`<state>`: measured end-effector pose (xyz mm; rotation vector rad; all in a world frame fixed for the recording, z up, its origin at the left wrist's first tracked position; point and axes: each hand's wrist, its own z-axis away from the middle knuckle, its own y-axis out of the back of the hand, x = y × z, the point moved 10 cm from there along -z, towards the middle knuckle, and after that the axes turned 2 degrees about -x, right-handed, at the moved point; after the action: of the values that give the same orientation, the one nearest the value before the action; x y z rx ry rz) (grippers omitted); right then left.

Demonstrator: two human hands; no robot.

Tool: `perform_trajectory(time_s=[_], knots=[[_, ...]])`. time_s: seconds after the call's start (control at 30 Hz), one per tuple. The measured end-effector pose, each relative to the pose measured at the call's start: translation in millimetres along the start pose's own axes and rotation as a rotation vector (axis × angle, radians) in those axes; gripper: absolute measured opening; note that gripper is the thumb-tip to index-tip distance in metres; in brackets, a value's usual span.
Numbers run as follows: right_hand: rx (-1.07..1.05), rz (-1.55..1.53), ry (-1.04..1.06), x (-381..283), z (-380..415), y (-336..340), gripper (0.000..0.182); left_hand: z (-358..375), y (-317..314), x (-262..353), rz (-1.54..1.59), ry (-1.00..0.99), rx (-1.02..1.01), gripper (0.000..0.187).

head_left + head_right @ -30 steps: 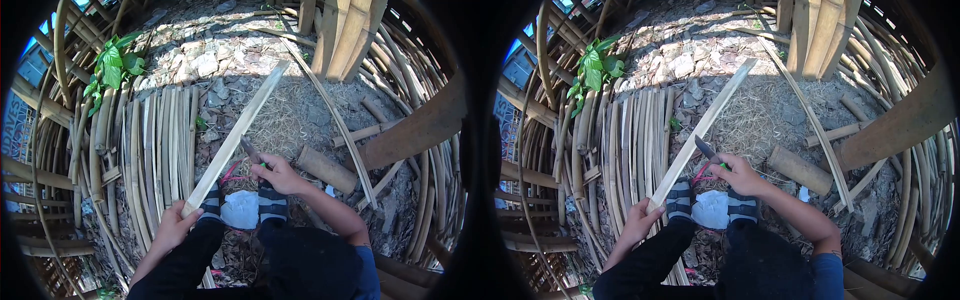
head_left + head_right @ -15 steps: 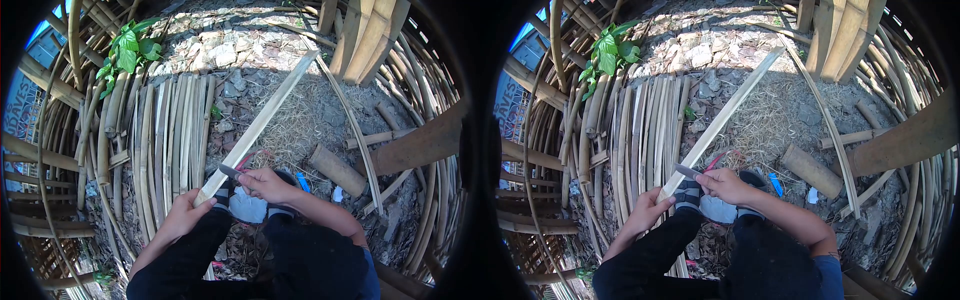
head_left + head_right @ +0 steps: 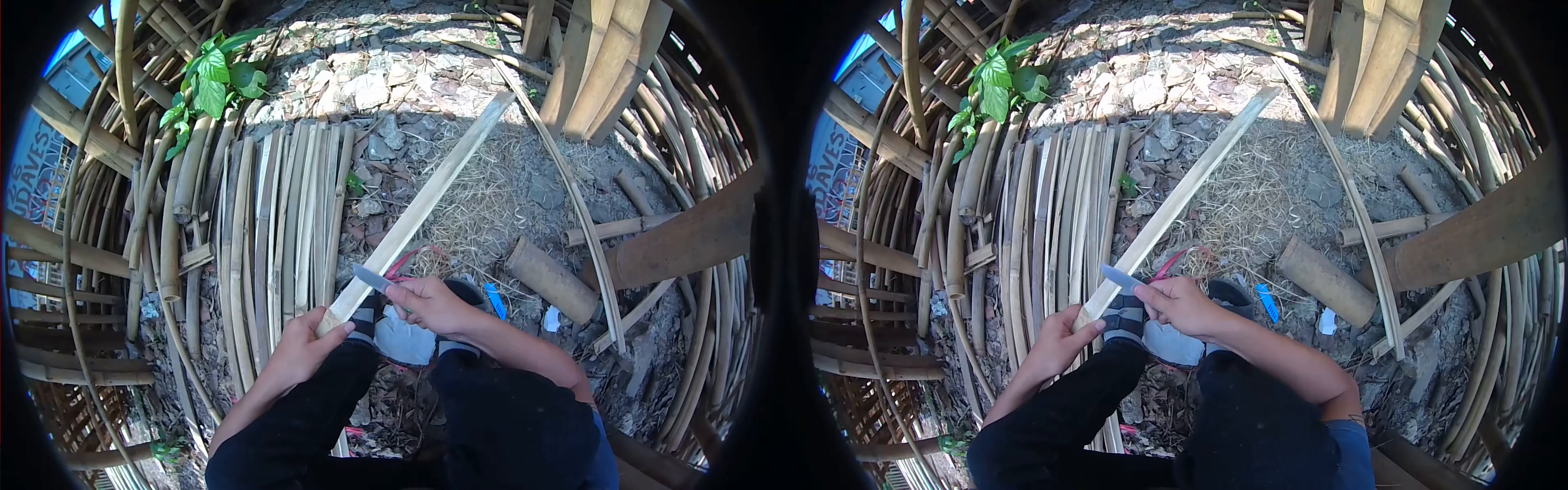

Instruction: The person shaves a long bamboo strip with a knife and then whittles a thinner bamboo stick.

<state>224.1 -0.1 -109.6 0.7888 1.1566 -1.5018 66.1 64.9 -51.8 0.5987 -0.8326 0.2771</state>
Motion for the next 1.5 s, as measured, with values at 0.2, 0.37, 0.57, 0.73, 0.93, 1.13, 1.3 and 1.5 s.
perform_trajectory(time_s=[0.2,0.37,0.57,0.73,0.93,1.13,1.3,1.5], knots=[[0.041,-0.226,-0.097,-11,6,52,0.049,-3,-4,-6,0.046,-0.004,-0.016,0.029],[-0.243,-0.120,-0.132,3,11,-39,0.048,-4,-7,5,0.060,-0.059,-0.029,0.030],[-0.125,-0.068,-0.088,-2,6,-14,0.047,-2,-4,0,0.078,-0.027,-0.016,0.029],[-0.068,-0.021,-0.067,0,3,1,0.046,-2,-3,2,0.007,-0.012,-0.010,0.031],[0.013,0.118,-0.024,1,3,17,0.046,-1,-1,8,-0.026,0.031,0.000,0.031],[0.081,0.312,0.012,-10,7,28,0.047,-3,0,2,-0.056,0.041,0.004,0.032],[0.486,-0.040,0.051,-17,23,158,0.048,3,6,-3,-0.036,-0.015,0.030,0.033],[0.275,-0.078,0.055,-29,34,80,0.045,-2,1,2,-0.009,-0.002,-0.004,0.033]])
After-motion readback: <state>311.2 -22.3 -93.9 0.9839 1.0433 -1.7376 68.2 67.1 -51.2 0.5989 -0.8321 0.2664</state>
